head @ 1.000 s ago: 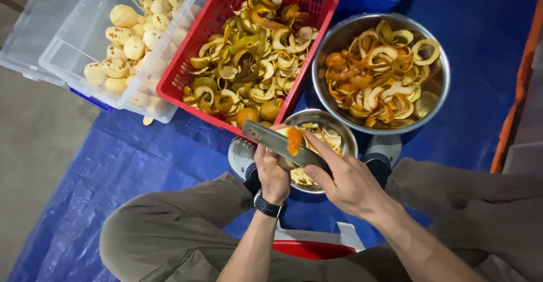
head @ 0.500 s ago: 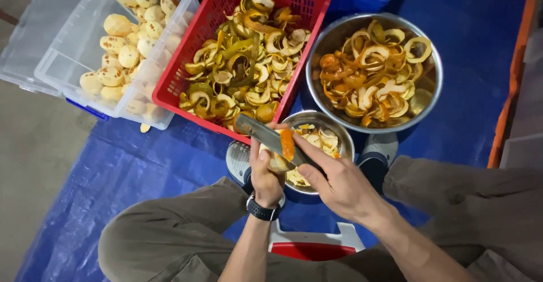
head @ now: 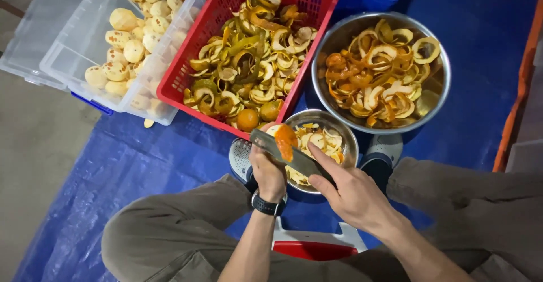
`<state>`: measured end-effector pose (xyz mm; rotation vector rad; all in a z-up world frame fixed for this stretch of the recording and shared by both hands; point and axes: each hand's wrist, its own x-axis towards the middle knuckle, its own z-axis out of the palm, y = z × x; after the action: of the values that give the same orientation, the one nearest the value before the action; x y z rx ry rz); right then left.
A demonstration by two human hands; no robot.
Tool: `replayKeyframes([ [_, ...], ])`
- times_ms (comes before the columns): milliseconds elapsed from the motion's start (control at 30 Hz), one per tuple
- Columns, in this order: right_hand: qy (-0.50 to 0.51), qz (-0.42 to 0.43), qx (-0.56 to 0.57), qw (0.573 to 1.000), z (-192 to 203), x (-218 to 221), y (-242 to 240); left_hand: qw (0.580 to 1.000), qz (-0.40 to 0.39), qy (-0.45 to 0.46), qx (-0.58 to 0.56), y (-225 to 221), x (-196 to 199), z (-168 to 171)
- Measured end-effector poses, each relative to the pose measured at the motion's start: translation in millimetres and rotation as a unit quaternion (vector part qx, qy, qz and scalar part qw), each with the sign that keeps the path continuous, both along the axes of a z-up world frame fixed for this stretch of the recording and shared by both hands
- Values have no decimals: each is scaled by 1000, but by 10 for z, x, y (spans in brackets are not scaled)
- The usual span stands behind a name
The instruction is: The person peels small round fruits using a knife, removing the skin in continuous strips and placing the peels into a metal bowl. The peeled fruits are set aside in a plastic container while the peels accumulate in the bowl and a red basket.
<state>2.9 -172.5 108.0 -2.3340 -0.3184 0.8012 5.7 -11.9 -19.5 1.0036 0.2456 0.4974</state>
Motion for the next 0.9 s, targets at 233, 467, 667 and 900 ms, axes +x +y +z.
replayKeyframes([
  [233,-63,-24,123,990,74,34,85,997,72,-4,31,-161,31,15],
  [467,-92,-24,157,983,11,20,33,998,57,-33,-26,-84,6,-131],
  [667,-135,-33,211,968,48,99,103,994,-27,-35,-101,-160,-8,116],
  [900,-82,-40,109,990,-16,123,68,963,51,165,-206,-273,16,277],
])
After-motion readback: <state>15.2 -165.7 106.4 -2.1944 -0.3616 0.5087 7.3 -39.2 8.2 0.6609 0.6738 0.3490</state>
